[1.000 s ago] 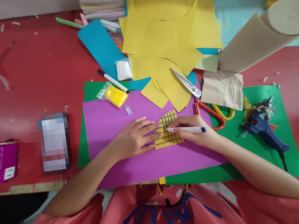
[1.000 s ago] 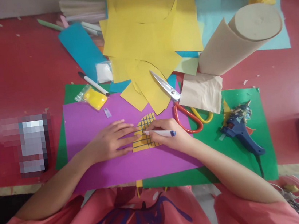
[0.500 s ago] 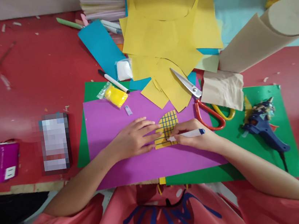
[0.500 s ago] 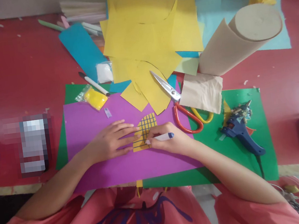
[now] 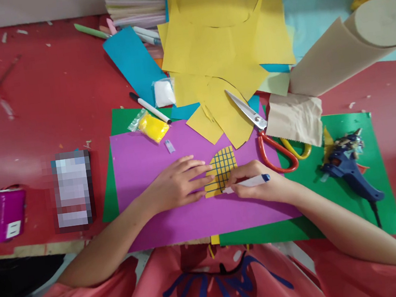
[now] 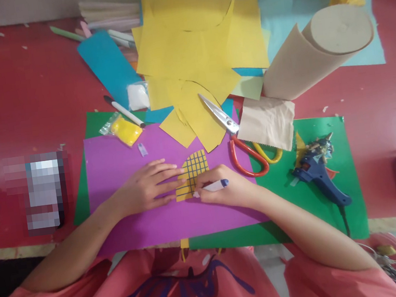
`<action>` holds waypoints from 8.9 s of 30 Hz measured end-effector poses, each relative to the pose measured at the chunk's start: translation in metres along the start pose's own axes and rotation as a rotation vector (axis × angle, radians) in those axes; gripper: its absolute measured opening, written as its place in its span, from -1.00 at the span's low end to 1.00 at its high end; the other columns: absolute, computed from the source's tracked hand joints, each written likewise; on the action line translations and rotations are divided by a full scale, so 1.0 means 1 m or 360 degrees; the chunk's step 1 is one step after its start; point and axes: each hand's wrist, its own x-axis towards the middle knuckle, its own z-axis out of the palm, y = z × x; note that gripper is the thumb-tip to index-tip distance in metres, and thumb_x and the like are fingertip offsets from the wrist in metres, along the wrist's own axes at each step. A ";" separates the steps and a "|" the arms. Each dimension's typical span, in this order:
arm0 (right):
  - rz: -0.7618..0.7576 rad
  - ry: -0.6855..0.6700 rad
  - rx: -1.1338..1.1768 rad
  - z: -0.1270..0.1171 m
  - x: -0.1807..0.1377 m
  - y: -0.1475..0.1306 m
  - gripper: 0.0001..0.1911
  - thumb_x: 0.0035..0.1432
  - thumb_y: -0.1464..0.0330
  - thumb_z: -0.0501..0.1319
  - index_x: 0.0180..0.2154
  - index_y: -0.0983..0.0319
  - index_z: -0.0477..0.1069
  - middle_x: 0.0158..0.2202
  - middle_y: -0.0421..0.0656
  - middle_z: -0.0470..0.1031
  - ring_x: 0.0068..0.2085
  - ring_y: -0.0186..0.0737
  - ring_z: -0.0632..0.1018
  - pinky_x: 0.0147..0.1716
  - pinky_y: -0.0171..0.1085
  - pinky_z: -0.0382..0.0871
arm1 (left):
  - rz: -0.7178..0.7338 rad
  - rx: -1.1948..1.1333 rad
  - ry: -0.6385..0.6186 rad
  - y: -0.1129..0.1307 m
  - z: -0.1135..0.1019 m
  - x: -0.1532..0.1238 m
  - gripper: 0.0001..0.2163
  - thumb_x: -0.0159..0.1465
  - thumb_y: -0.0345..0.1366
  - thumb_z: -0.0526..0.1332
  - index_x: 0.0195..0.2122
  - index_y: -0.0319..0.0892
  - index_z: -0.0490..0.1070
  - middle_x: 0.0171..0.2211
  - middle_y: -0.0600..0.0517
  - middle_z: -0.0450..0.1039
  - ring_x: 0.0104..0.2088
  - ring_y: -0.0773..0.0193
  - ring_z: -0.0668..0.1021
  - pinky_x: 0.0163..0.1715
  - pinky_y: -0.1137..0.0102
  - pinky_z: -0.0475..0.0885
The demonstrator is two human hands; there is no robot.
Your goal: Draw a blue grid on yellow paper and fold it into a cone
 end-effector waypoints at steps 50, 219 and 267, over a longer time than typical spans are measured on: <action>-0.0109 0.0761 -0.0011 0.002 0.008 0.014 -0.78 0.19 0.29 0.25 -0.19 0.30 0.47 -0.34 -0.12 0.58 -0.39 -0.32 0.55 -0.45 -0.35 0.37 | 0.0068 -0.0012 -0.0006 0.006 0.001 0.003 -0.73 0.32 -0.23 0.18 0.02 -0.12 0.47 0.05 -0.04 0.49 0.06 0.13 0.47 0.18 0.11 0.33; -0.0212 0.0109 0.0059 0.000 0.003 0.010 -0.77 0.18 0.34 0.19 -0.50 0.29 0.41 -0.53 -0.23 0.42 -0.50 -0.41 0.37 -0.51 -0.39 0.21 | 0.0094 -0.0025 0.0080 0.003 -0.002 0.003 -0.79 0.34 -0.27 0.14 -0.08 -0.17 0.50 -0.04 -0.04 0.54 0.03 0.14 0.50 0.13 0.12 0.38; -0.0144 0.0469 -0.0083 0.002 0.008 0.010 -0.78 0.21 0.28 0.22 -0.37 0.30 0.51 -0.44 -0.14 0.54 -0.45 -0.31 0.50 -0.49 -0.34 0.31 | 0.0079 0.0001 0.0079 0.004 -0.004 0.003 -0.79 0.30 -0.27 0.19 -0.10 -0.16 0.53 -0.11 -0.08 0.52 -0.08 0.14 0.52 0.11 0.09 0.40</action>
